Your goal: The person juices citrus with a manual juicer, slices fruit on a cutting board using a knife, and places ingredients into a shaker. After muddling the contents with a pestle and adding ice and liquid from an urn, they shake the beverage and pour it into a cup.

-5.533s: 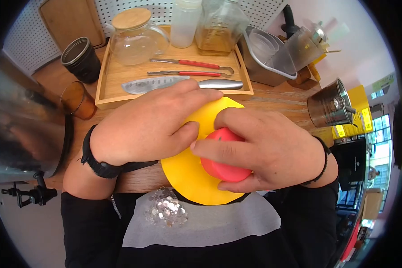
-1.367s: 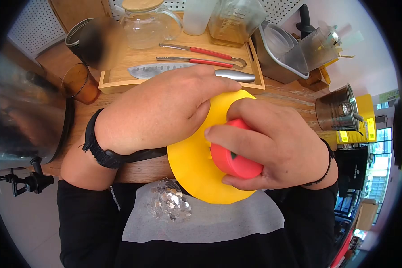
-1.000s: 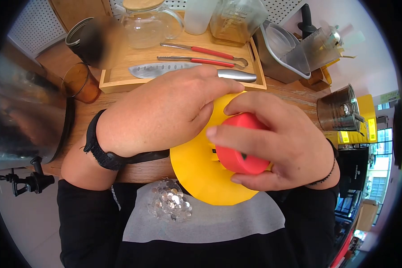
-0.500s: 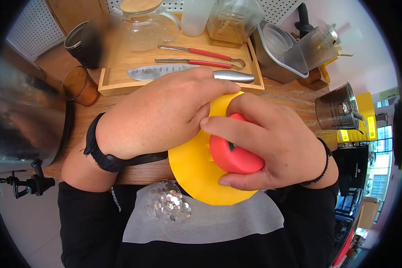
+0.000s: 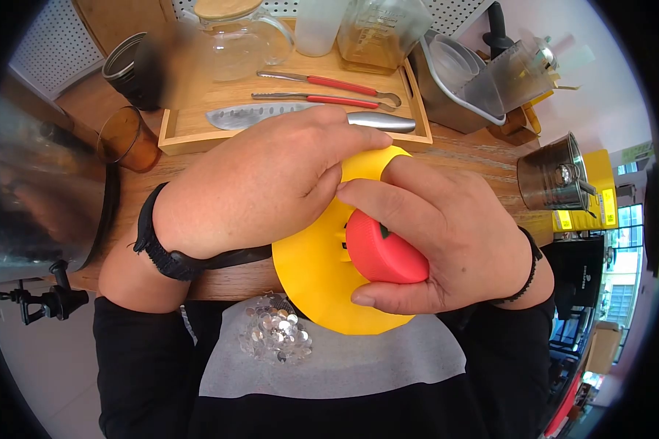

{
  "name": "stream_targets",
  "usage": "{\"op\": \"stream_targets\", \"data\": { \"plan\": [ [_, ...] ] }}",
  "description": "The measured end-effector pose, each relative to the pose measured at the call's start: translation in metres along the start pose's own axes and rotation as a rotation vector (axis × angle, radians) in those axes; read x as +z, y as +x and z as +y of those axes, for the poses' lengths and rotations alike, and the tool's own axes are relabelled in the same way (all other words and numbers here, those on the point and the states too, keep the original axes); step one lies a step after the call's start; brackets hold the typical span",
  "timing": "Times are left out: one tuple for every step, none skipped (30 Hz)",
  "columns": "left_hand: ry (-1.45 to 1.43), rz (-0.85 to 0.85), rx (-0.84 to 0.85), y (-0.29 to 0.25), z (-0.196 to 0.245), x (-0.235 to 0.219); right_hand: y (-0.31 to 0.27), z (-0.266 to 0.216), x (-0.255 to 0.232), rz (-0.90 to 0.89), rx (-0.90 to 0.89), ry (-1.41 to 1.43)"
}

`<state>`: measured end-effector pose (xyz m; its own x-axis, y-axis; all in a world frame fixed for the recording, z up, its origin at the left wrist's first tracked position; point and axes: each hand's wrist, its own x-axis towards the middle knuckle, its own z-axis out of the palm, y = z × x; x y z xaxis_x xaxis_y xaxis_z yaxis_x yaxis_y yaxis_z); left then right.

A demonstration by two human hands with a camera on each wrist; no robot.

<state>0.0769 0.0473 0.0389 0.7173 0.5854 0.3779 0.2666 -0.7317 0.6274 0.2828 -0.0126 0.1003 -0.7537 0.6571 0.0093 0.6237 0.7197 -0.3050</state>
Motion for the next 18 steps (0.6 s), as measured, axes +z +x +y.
{"op": "stream_targets", "data": {
  "plan": [
    [-0.002, 0.017, 0.010, 0.000, -0.002, 0.002, 0.000, 0.000, -0.001, 0.011, 0.005, 0.047],
    [-0.003, 0.036, 0.021, 0.000, -0.002, 0.002, 0.000, 0.001, -0.002, 0.021, 0.009, 0.094],
    [-0.002, 0.039, 0.019, 0.000, -0.002, 0.001, 0.000, 0.002, -0.002, 0.019, 0.007, 0.092],
    [-0.003, 0.020, 0.008, 0.000, 0.000, 0.000, 0.001, 0.005, -0.003, 0.061, -0.087, 0.072],
    [-0.005, 0.000, -0.004, 0.000, 0.001, -0.001, 0.001, 0.007, -0.003, 0.102, -0.181, 0.054],
    [-0.006, 0.002, -0.007, 0.000, 0.000, -0.001, 0.000, 0.007, -0.004, 0.099, -0.183, 0.055],
    [0.000, 0.001, -0.006, 0.000, 0.000, -0.001, -0.001, 0.006, -0.005, 0.060, -0.196, 0.073],
    [0.007, 0.000, -0.004, 0.000, 0.000, -0.001, -0.002, 0.005, -0.007, 0.022, -0.208, 0.090],
    [0.005, 0.000, -0.002, 0.000, 0.000, 0.000, -0.002, 0.004, -0.007, 0.022, -0.206, 0.089],
    [0.001, 0.004, -0.001, 0.000, -0.001, 0.000, -0.002, 0.004, -0.008, 0.017, -0.200, 0.090],
    [-0.002, 0.009, -0.001, 0.000, -0.001, 0.001, -0.002, 0.003, -0.008, 0.014, -0.195, 0.091],
    [-0.001, 0.009, 0.000, 0.000, -0.001, 0.000, -0.002, 0.001, -0.009, 0.015, -0.195, 0.091],
    [0.006, 0.001, -0.008, 0.000, 0.000, -0.001, -0.001, -0.001, -0.011, -0.018, -0.157, 0.042],
    [0.013, -0.008, -0.014, 0.000, 0.000, -0.001, -0.001, -0.003, -0.011, -0.050, -0.117, -0.006],
    [0.012, -0.010, -0.010, 0.000, 0.001, -0.001, -0.001, -0.005, -0.010, -0.048, -0.114, -0.007],
    [0.006, -0.007, -0.011, 0.000, 0.001, -0.001, 0.000, -0.008, -0.008, -0.049, -0.049, -0.020],
    [0.000, -0.005, -0.012, 0.000, 0.001, -0.001, 0.000, -0.009, -0.008, -0.050, 0.016, -0.033],
    [0.000, -0.007, -0.010, 0.000, 0.001, 0.000, 0.000, -0.008, -0.006, -0.048, 0.019, -0.033]
  ]
}}
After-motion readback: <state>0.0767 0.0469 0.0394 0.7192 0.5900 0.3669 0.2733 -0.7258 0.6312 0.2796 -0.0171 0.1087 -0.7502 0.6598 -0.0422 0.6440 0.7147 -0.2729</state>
